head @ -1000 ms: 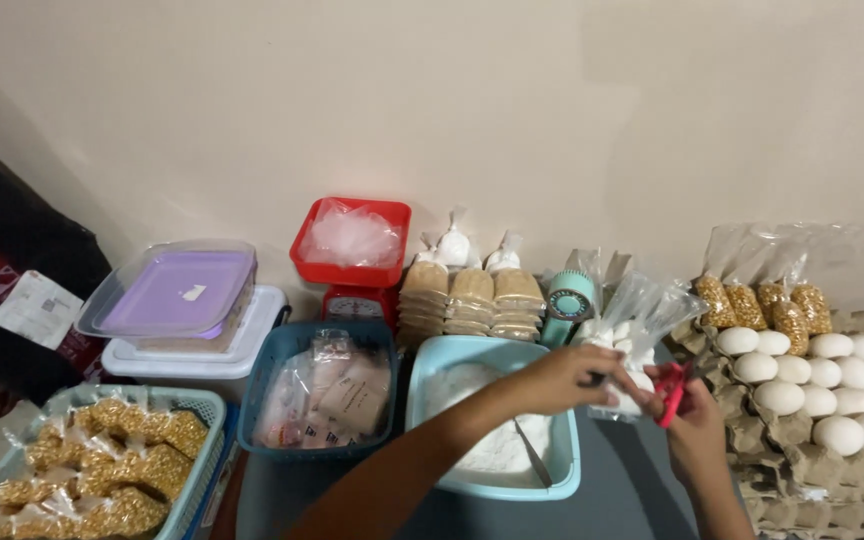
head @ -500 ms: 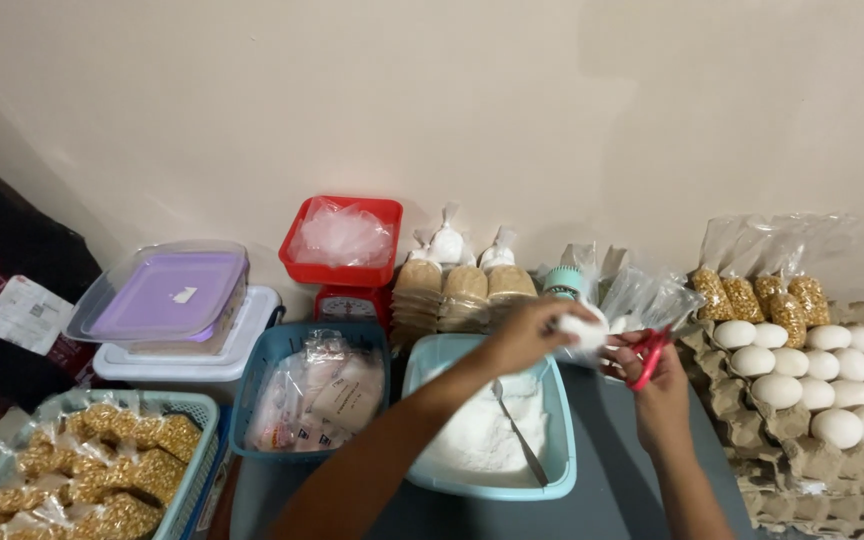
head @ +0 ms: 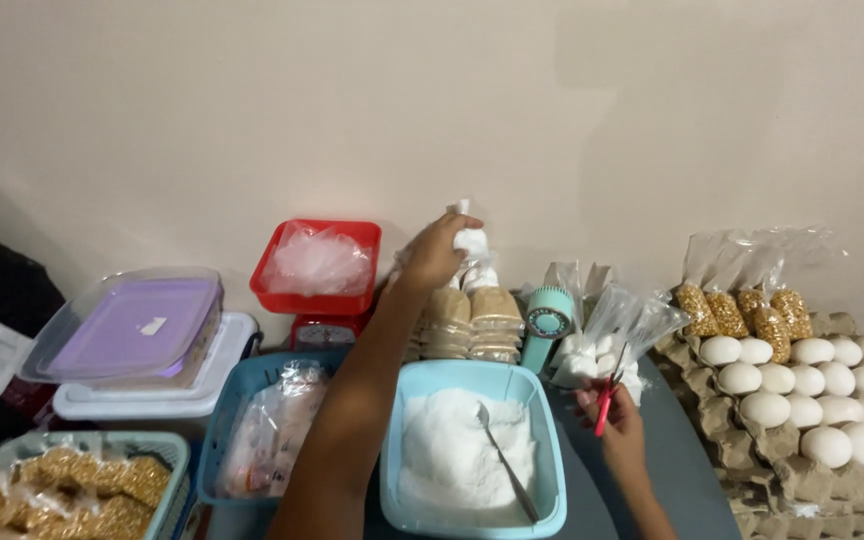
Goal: Trimming the tops of small plastic bags filled with white powder using scissors and organizing them.
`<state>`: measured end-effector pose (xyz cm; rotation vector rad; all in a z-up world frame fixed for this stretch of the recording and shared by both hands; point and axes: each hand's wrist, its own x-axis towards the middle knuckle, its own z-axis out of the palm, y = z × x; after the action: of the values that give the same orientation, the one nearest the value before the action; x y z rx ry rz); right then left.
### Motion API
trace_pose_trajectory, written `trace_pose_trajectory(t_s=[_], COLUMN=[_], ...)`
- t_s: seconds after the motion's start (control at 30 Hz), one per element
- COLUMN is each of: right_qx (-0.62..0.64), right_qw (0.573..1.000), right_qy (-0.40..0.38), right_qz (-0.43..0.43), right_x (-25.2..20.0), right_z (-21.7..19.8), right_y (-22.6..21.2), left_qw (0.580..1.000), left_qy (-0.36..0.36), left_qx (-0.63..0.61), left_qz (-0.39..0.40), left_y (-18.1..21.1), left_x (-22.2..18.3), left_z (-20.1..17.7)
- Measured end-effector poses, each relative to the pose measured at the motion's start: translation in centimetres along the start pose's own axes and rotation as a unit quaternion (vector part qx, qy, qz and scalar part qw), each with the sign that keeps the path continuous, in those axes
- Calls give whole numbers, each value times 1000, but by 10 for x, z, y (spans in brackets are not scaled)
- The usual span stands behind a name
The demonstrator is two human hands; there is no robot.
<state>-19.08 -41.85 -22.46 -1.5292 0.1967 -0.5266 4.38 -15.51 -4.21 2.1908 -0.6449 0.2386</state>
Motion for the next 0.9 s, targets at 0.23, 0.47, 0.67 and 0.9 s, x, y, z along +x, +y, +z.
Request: trace_pose_trajectory(t_s=[0.23, 0.47, 0.67, 0.9], right_qx=[70, 99, 76, 66], right_qw=[997, 995, 996, 997], right_qy=[24, 28, 23, 18], right_qz=[-13, 17, 28, 23], right_x=[-1, 5, -1, -4], right_z=[0, -6, -3, -2], right_y=[18, 31, 16, 13], left_qw=[990, 986, 980, 987], left_qy=[-68, -90, -34, 74], left_qx=[74, 142, 190, 132], left_qz=[-96, -19, 38, 47], left_y=[18, -17, -40, -56], left_x=[3, 14, 14, 22], left_z=[-13, 21, 44, 52])
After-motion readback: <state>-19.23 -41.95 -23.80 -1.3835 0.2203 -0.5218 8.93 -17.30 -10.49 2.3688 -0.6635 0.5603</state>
